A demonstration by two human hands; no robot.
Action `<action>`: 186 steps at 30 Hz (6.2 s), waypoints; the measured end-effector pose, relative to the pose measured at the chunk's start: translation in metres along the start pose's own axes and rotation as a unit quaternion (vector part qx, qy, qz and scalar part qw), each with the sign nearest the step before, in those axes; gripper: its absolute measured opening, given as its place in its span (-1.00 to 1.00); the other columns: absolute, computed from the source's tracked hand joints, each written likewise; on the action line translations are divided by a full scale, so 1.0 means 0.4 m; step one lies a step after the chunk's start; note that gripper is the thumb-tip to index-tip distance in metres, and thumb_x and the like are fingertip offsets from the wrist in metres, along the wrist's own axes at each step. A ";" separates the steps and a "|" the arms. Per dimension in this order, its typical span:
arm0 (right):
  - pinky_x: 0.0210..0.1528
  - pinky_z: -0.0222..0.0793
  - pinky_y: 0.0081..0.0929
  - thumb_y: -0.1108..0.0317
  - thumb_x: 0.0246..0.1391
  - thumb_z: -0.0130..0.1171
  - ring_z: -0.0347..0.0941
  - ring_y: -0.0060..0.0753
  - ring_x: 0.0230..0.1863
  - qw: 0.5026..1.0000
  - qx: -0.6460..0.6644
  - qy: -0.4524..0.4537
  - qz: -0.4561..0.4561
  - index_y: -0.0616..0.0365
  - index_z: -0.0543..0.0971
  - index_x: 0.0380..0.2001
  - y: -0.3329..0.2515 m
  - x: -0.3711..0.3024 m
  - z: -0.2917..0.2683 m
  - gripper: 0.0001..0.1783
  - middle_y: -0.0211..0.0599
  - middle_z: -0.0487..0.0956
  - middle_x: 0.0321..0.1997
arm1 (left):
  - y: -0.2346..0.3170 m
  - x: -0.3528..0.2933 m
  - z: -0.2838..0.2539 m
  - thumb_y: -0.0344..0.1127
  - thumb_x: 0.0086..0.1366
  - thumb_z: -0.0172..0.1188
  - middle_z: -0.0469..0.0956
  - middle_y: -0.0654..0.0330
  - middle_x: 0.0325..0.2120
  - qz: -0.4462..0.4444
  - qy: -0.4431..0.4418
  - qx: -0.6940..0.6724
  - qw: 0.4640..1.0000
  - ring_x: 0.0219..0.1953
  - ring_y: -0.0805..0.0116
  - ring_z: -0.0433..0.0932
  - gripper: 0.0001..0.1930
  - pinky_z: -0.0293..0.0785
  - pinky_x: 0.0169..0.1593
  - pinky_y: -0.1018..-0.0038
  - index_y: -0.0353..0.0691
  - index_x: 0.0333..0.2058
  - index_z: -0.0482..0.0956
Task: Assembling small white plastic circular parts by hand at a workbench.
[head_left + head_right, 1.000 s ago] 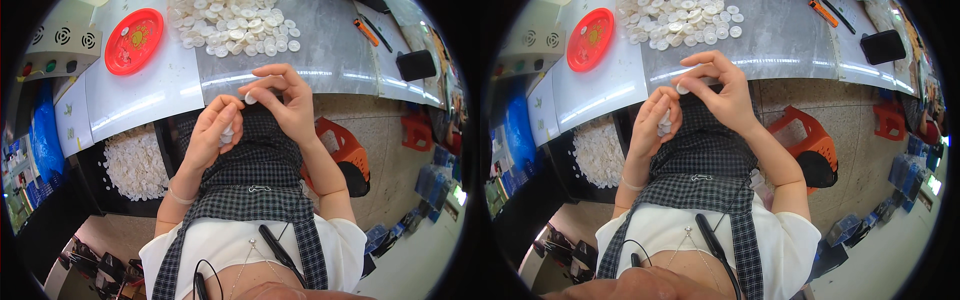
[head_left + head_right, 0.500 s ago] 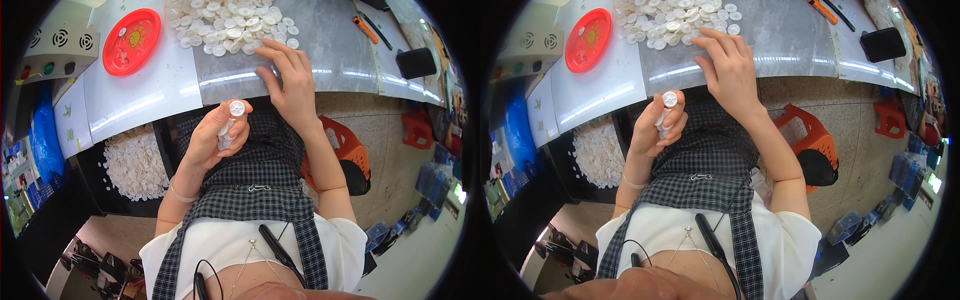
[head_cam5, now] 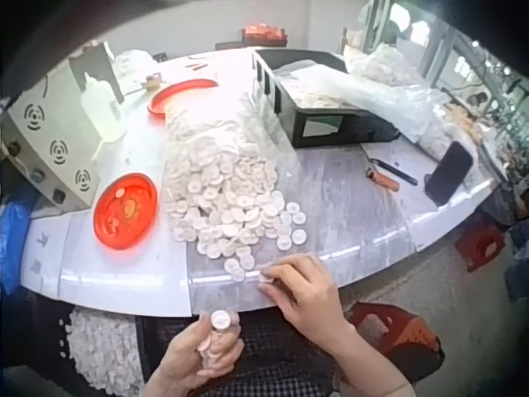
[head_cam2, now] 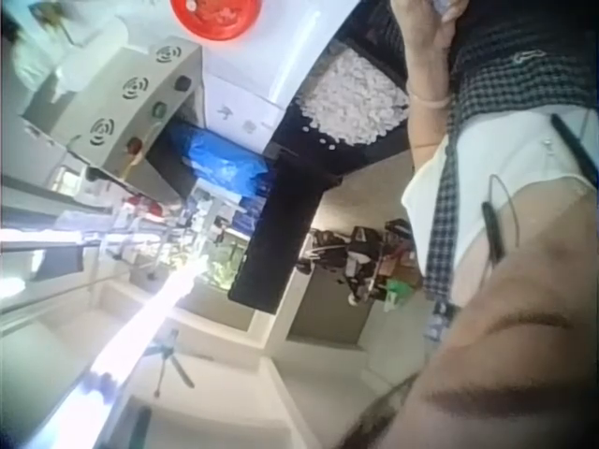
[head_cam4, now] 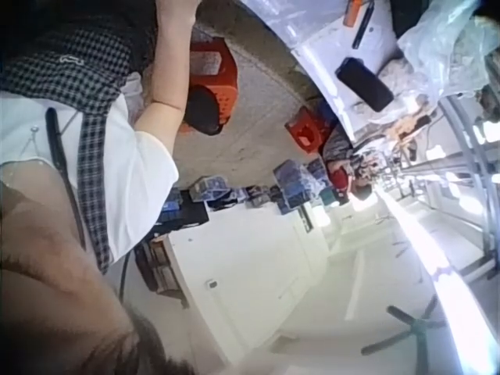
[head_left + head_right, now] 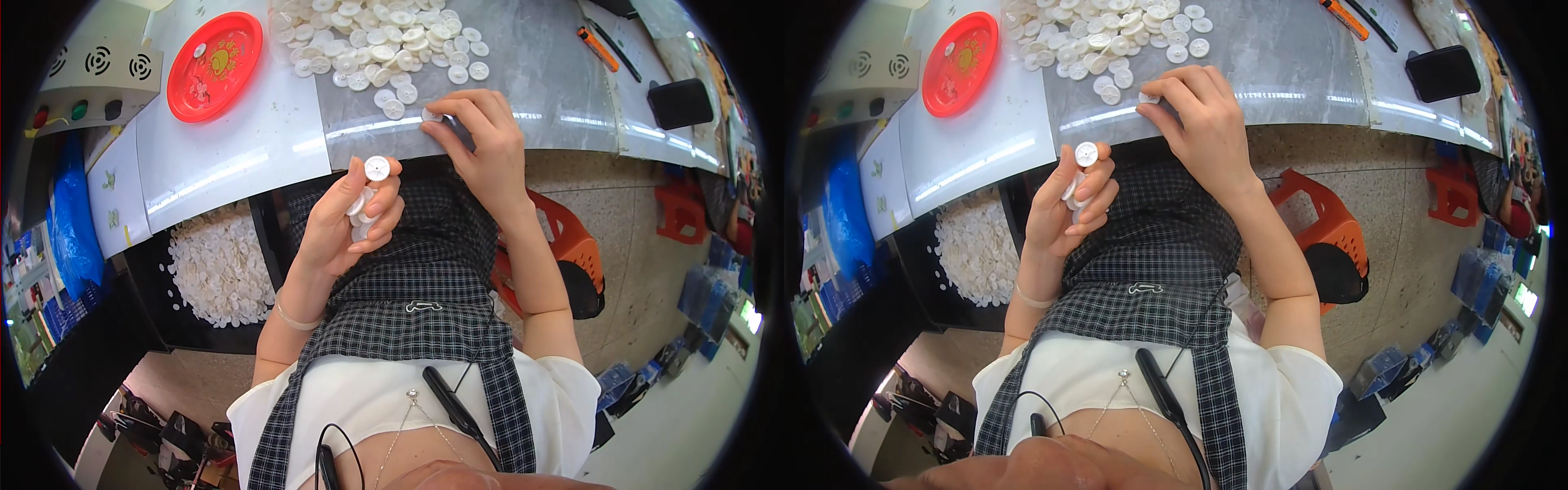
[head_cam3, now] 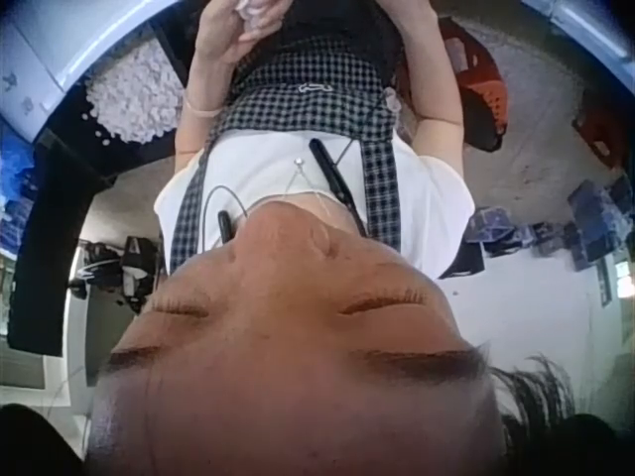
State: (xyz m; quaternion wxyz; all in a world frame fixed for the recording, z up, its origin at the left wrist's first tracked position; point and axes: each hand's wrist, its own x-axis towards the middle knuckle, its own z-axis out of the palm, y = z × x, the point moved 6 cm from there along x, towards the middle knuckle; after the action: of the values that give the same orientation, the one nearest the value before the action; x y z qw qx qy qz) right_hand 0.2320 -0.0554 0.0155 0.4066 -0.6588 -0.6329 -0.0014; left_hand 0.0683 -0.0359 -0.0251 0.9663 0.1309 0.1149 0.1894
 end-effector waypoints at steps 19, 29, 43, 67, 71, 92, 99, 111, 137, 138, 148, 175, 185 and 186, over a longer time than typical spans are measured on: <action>0.01 0.43 -0.41 0.66 -0.18 0.30 0.55 -0.36 -0.11 0.953 0.295 -0.073 -0.021 0.17 0.51 -0.09 -0.085 0.005 -0.001 -0.52 -0.33 0.62 -0.22 | 0.036 -0.015 -0.009 -0.43 0.29 0.22 0.37 0.41 -0.50 0.122 0.119 0.287 0.943 -0.64 0.76 0.24 -0.69 0.08 -0.66 0.78 -0.28 -0.02 0.43; -0.19 0.46 -0.43 0.51 -0.07 0.29 0.51 -0.26 -0.22 0.993 0.086 -0.058 -0.057 0.10 0.61 -0.25 -0.055 0.019 0.054 -0.76 -0.36 0.63 -0.19 | 0.033 -0.011 -0.016 -0.39 0.33 0.17 0.39 0.30 -0.48 0.095 0.078 0.196 0.973 -0.64 0.70 0.23 -0.68 0.11 -0.67 0.77 -0.26 0.00 0.34; -0.19 0.47 -0.58 0.64 -0.10 0.36 0.61 -0.49 -0.20 0.920 0.387 -0.059 0.000 0.21 0.46 -0.07 -0.079 -0.004 0.015 -0.53 -0.27 0.65 -0.29 | 0.040 0.001 0.000 -0.45 0.26 0.24 0.46 0.30 -0.37 0.127 0.100 0.213 0.964 -0.64 0.73 0.28 -0.62 0.13 -0.67 0.78 -0.27 0.02 0.36; -0.24 0.45 -0.40 0.48 -0.09 0.34 0.50 -0.31 -0.21 0.997 0.066 -0.028 -0.041 0.09 0.62 -0.29 -0.036 0.018 0.039 -0.78 -0.41 0.62 -0.22 | 0.047 -0.014 -0.012 -0.46 0.26 0.26 0.40 0.40 -0.53 0.146 0.110 0.249 0.951 -0.69 0.75 0.21 -0.73 0.06 -0.69 0.76 -0.24 -0.13 0.39; -0.30 0.40 -0.51 0.42 -0.09 0.38 0.53 -0.43 -0.25 0.994 0.108 -0.035 0.000 0.10 0.58 -0.25 -0.042 0.017 0.028 -0.72 -0.42 0.64 -0.24 | 0.044 -0.014 -0.010 -0.47 0.25 0.26 0.40 0.39 -0.55 0.137 0.124 0.242 0.953 -0.69 0.74 0.21 -0.70 0.09 -0.68 0.76 -0.24 -0.11 0.36; -0.06 0.35 -0.46 0.52 0.11 0.15 0.49 -0.43 -0.16 0.972 0.218 -0.086 -0.003 0.22 0.53 -0.11 -0.074 0.022 0.007 -0.75 -0.33 0.63 -0.12 | -0.002 0.003 0.001 -0.02 0.43 0.00 0.43 0.25 -0.34 -0.016 -0.018 0.149 0.989 -0.58 0.66 0.32 -0.55 0.16 -0.71 0.77 -0.34 0.01 0.39; -0.14 0.40 -0.40 0.50 -0.01 0.25 0.48 -0.29 -0.18 0.999 0.035 -0.014 -0.029 0.10 0.61 -0.24 -0.026 0.032 0.030 -0.79 -0.37 0.61 -0.17 | -0.002 0.004 0.001 -0.02 0.44 -0.03 0.42 0.23 -0.33 -0.009 -0.030 0.094 0.995 -0.55 0.64 0.31 -0.55 0.18 -0.71 0.77 -0.36 0.00 0.39; -0.26 0.46 -0.56 0.57 -0.09 0.35 0.59 -0.44 -0.29 0.968 0.250 -0.006 0.008 0.17 0.62 -0.34 -0.047 0.009 -0.005 -0.81 -0.38 0.67 -0.32 | 0.011 0.003 0.013 -0.24 0.36 0.16 0.41 0.22 -0.25 0.033 0.025 0.205 0.978 -0.54 0.68 0.29 -0.62 0.14 -0.67 0.78 -0.30 0.03 0.31; -0.17 0.42 -0.40 0.53 -0.01 0.24 0.49 -0.26 -0.14 1.000 -0.005 -0.022 -0.005 0.12 0.64 -0.29 0.012 0.012 -0.002 -0.83 -0.35 0.62 -0.20 | 0.029 0.002 0.016 -0.29 0.38 0.10 0.38 0.18 -0.27 0.092 0.041 0.263 0.960 -0.53 0.66 0.26 -0.77 0.15 -0.69 0.81 -0.23 -0.10 0.32; -0.22 0.44 -0.42 0.52 -0.01 0.25 0.50 -0.28 -0.18 1.000 -0.003 -0.012 -0.017 0.13 0.64 -0.31 0.010 0.014 -0.005 -0.84 -0.36 0.62 -0.23 | 0.031 0.004 0.019 -0.29 0.38 0.10 0.38 0.18 -0.27 0.091 0.040 0.263 0.960 -0.53 0.66 0.26 -0.77 0.15 -0.69 0.81 -0.23 -0.10 0.32; -0.16 0.51 -0.54 0.63 -0.09 0.30 0.58 -0.43 -0.17 0.975 0.218 0.006 0.049 0.21 0.60 -0.40 -0.024 0.005 0.003 -0.85 -0.28 0.65 -0.16 | 0.048 0.024 -0.009 -0.08 0.45 -0.07 0.35 0.25 -0.36 0.089 0.076 0.150 0.982 -0.52 0.63 0.28 -0.73 0.15 -0.71 0.80 -0.17 -0.23 0.34; -0.25 0.49 -0.37 0.42 0.01 0.29 0.60 -0.30 -0.25 0.889 0.201 -0.379 0.162 0.17 0.57 -0.20 0.002 -0.173 0.066 -0.75 -0.20 0.61 -0.22 | 0.055 -0.020 -0.010 -0.30 0.38 0.14 0.40 0.38 -0.59 0.126 0.138 0.357 0.915 -0.68 0.75 0.20 -0.80 0.08 -0.66 0.76 -0.24 -0.12 0.42; -0.06 0.44 -0.15 0.38 0.05 0.19 0.48 0.03 -0.08 0.945 -0.045 -0.303 0.111 0.15 0.59 -0.22 0.133 -0.298 0.185 -0.80 -0.11 0.51 -0.11 | 0.059 -0.028 -0.010 -0.24 0.40 0.10 0.39 0.28 -0.56 0.112 0.099 0.372 0.916 -0.65 0.70 0.24 -0.77 0.12 -0.69 0.78 -0.27 -0.12 0.38; -0.08 0.45 -0.18 0.40 0.04 0.20 0.50 0.03 -0.12 0.942 -0.026 -0.314 0.116 0.15 0.59 -0.24 0.134 -0.293 0.182 -0.82 -0.12 0.52 -0.15 | 0.058 -0.027 -0.010 -0.24 0.40 0.10 0.39 0.28 -0.56 0.112 0.098 0.372 0.916 -0.65 0.70 0.24 -0.77 0.12 -0.69 0.78 -0.27 -0.12 0.38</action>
State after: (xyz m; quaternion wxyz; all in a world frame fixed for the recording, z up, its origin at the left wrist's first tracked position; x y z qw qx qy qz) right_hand 0.2163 -0.1067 -0.1223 0.1671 -0.7054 -0.6471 0.2360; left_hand 0.0499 -0.0186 -0.0201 0.8042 0.4738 0.2555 0.2520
